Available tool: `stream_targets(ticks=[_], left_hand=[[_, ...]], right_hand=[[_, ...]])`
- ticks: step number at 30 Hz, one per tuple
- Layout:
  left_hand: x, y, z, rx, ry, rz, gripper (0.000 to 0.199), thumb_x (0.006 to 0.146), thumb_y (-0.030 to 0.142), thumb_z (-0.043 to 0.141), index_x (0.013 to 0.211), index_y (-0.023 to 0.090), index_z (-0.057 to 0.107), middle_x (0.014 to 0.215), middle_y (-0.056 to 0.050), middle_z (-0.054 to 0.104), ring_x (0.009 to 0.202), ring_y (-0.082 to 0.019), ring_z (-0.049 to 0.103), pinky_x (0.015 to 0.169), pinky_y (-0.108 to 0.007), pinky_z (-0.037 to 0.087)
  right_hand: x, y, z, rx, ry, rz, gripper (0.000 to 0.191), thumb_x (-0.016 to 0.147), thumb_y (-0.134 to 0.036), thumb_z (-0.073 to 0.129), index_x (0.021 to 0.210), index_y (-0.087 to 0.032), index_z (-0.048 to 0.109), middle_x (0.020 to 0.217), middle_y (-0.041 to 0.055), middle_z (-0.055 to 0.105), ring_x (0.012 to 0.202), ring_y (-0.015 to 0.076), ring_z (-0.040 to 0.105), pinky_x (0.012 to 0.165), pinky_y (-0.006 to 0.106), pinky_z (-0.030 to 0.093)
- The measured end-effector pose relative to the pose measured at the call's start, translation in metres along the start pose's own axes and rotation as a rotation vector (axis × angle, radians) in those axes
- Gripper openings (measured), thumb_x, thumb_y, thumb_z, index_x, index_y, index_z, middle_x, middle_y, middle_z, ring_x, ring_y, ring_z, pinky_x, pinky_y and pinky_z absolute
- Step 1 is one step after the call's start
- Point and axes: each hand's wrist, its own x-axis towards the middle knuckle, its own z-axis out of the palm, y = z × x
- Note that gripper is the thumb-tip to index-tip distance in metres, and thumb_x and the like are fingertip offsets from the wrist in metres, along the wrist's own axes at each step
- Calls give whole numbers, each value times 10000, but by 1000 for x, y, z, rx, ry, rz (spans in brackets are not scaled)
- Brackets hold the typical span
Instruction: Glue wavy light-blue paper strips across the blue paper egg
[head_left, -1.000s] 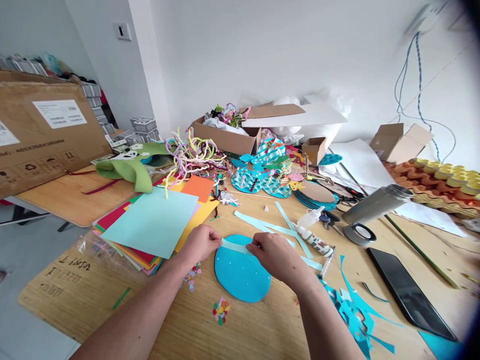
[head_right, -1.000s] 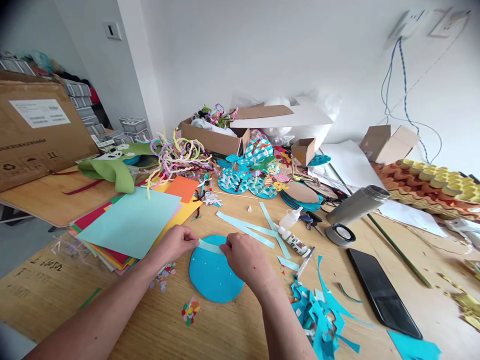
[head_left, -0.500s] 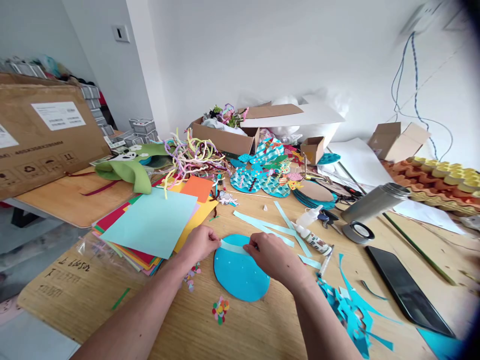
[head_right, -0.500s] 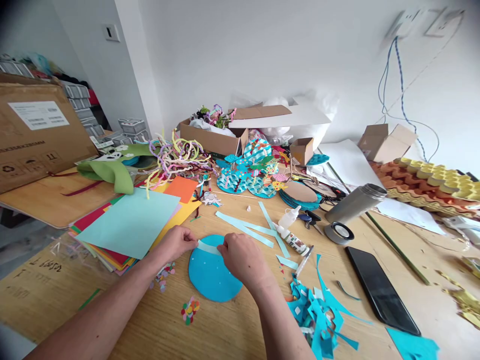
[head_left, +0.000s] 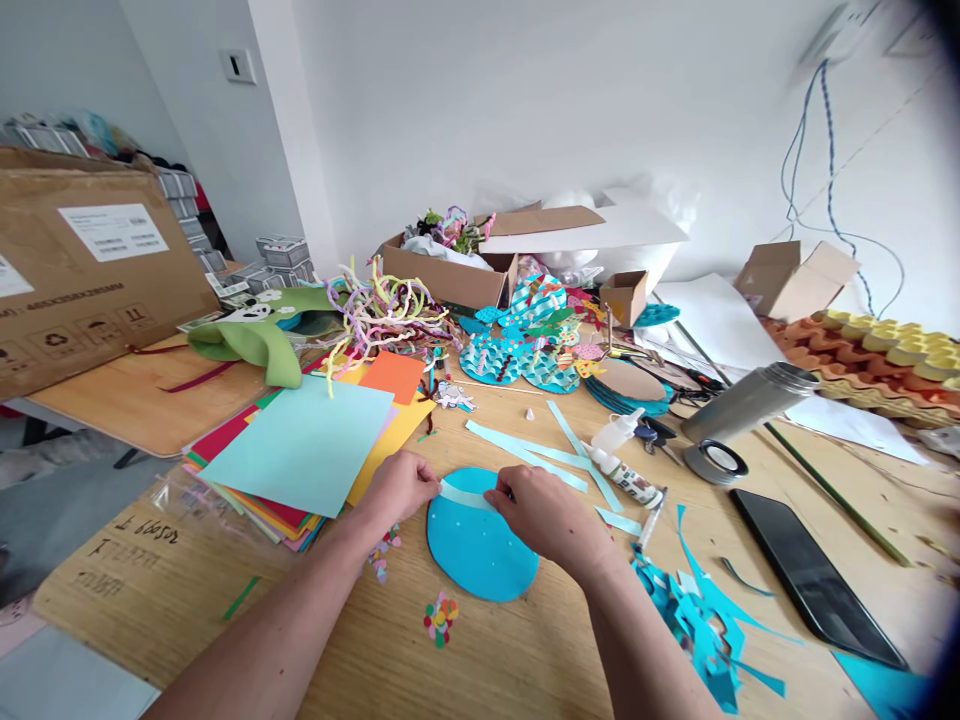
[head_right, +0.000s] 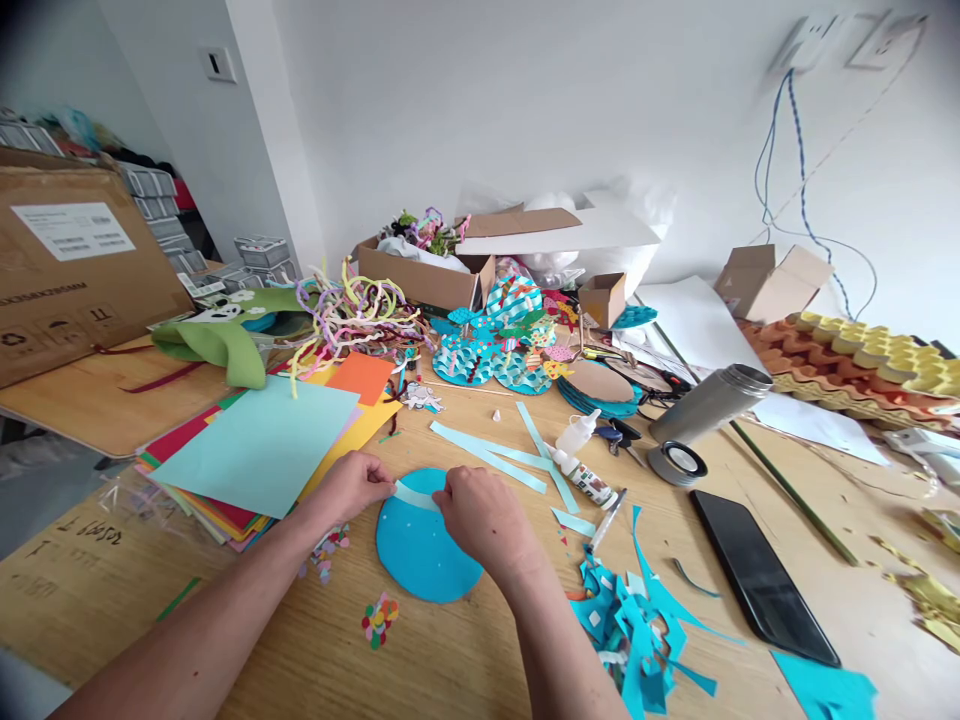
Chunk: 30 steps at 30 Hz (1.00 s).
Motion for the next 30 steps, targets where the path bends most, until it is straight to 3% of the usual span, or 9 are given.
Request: stream_targets(ticks=[30], left_hand=[[-3, 7, -2, 90, -6, -4, 109, 694, 196, 627, 602, 180, 683, 575, -13, 649, 598, -171, 586, 544, -250, 333]], right_hand=[[3, 1, 8, -2, 30, -28, 233, 912, -280, 506, 832, -162, 689, 914, 113, 733, 845, 237, 669, 615, 290, 342]])
